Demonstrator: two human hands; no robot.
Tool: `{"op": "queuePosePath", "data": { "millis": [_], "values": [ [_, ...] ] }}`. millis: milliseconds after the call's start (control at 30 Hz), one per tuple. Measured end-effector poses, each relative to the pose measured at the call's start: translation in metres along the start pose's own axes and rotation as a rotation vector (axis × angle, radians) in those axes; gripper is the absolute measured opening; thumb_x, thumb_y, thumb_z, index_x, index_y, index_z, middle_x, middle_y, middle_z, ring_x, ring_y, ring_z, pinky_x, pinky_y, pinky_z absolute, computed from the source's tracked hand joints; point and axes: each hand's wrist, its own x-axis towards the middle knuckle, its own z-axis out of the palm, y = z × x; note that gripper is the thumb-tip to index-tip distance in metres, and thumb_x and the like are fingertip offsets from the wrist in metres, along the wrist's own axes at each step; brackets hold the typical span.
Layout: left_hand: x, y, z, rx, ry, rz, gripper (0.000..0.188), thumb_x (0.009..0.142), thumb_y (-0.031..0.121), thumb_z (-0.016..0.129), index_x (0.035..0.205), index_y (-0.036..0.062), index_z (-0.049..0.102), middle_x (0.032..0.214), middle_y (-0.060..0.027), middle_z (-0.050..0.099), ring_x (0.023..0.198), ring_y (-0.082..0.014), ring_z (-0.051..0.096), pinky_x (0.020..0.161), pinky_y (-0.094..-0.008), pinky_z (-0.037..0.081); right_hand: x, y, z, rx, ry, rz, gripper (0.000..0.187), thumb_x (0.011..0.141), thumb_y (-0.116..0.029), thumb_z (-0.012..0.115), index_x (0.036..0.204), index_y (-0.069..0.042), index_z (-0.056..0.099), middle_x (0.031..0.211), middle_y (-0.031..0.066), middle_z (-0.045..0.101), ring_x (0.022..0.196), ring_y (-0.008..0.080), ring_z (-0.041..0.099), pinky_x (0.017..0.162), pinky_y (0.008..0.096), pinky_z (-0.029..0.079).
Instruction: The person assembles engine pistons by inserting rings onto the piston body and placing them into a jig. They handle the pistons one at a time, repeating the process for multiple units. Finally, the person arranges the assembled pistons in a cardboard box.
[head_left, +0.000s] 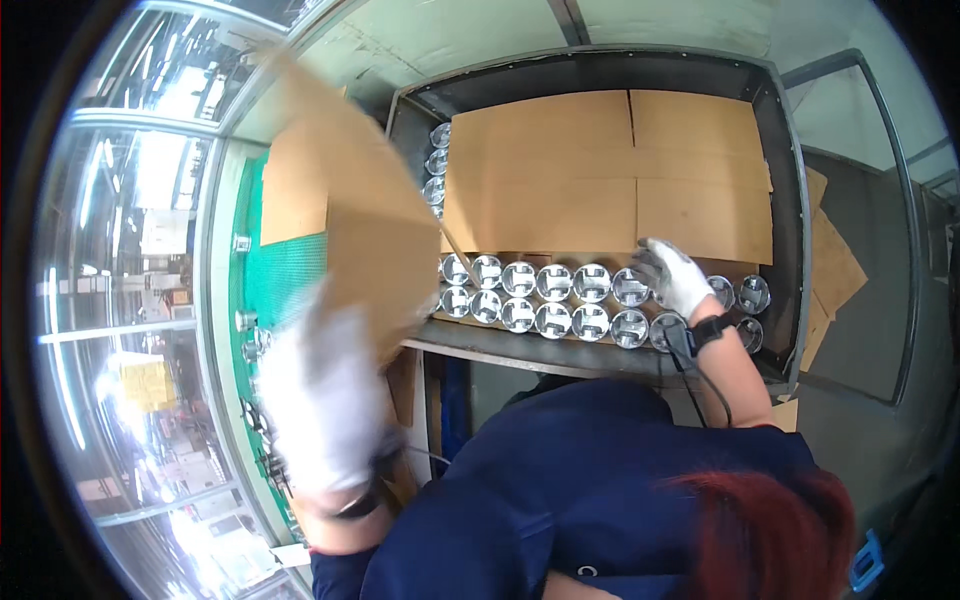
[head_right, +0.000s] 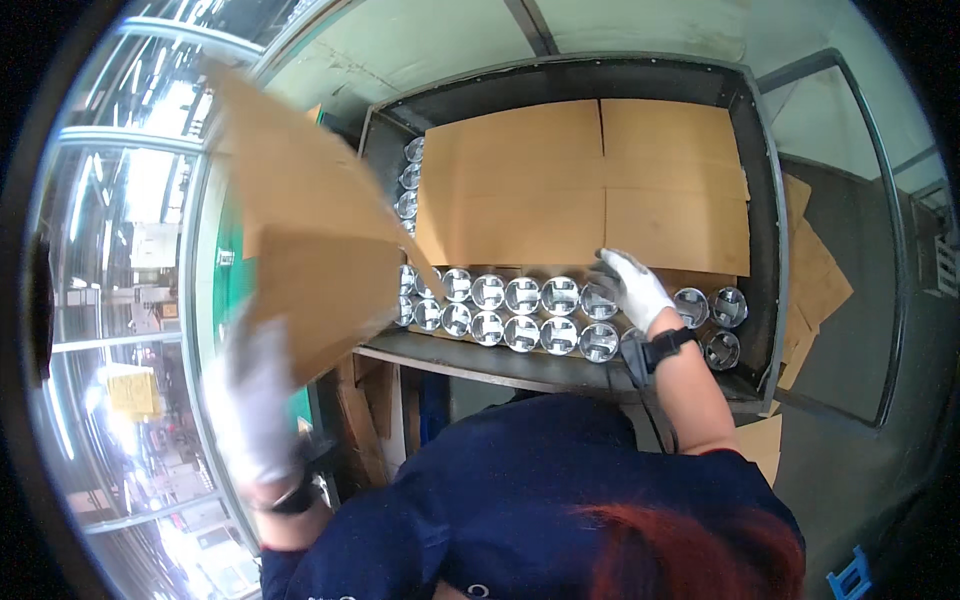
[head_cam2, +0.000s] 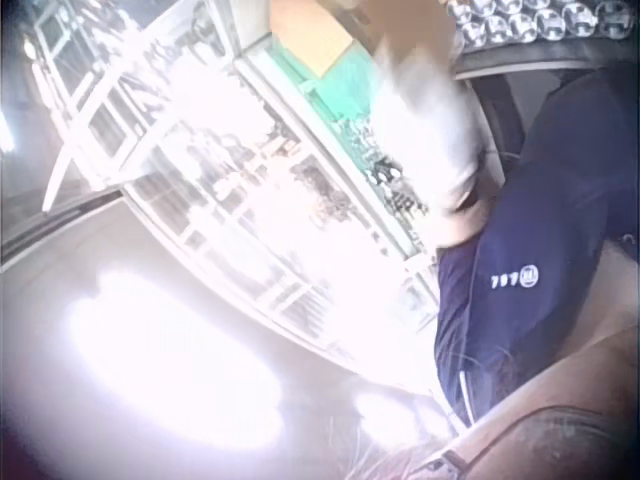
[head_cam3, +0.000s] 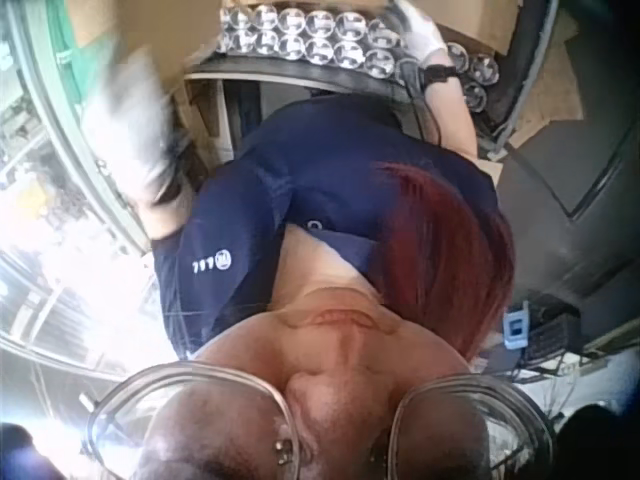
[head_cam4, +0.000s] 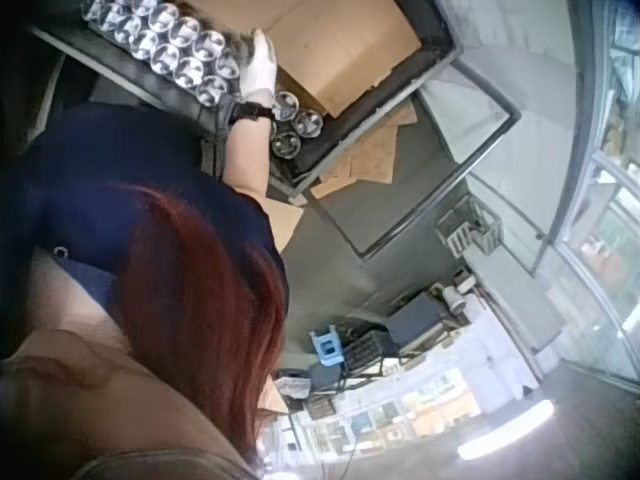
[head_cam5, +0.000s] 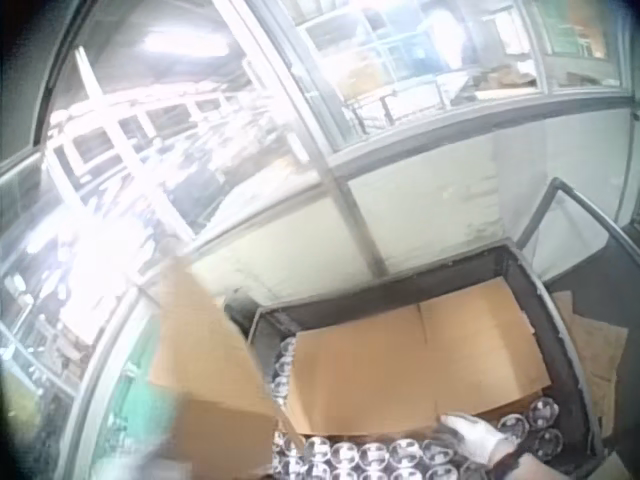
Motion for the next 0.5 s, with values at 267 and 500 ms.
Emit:
{"op": "queuePosePath", "data": {
  "millis": [267,500],
  "values": [
    [-0.080,0.015,0.174,-0.245,-1.353,0.634,0.047,0.098,0.031,0.057,0.133,-0.0003,0.058,0.117,-0.0263,0.068,0.109,-0.0423,0.065,0.098,-0.0457,0.051,-0.033,0.005,-0.001,-0.351,0.216,0.168,0.056,0.094,-0.024,0.069,0.142,-0.003,0.051,0.130,0.0119,0.065,0.118,0.0251,0.063,0.099,0.0432,0.051],
    [-0.089,-0.110,0.134,0.006,-1.038,0.053,0.042,0.098,0.030,0.058,0.130,0.0028,0.063,0.118,-0.0228,0.070,0.111,-0.0378,0.067,0.095,-0.0408,0.053,-0.026,0.067,-0.166,-0.624,0.373,0.189,0.047,0.095,-0.019,0.066,0.138,-0.001,0.055,0.129,0.0138,0.067,0.115,0.0264,0.064,0.098,0.0391,0.050]
  ]
}}
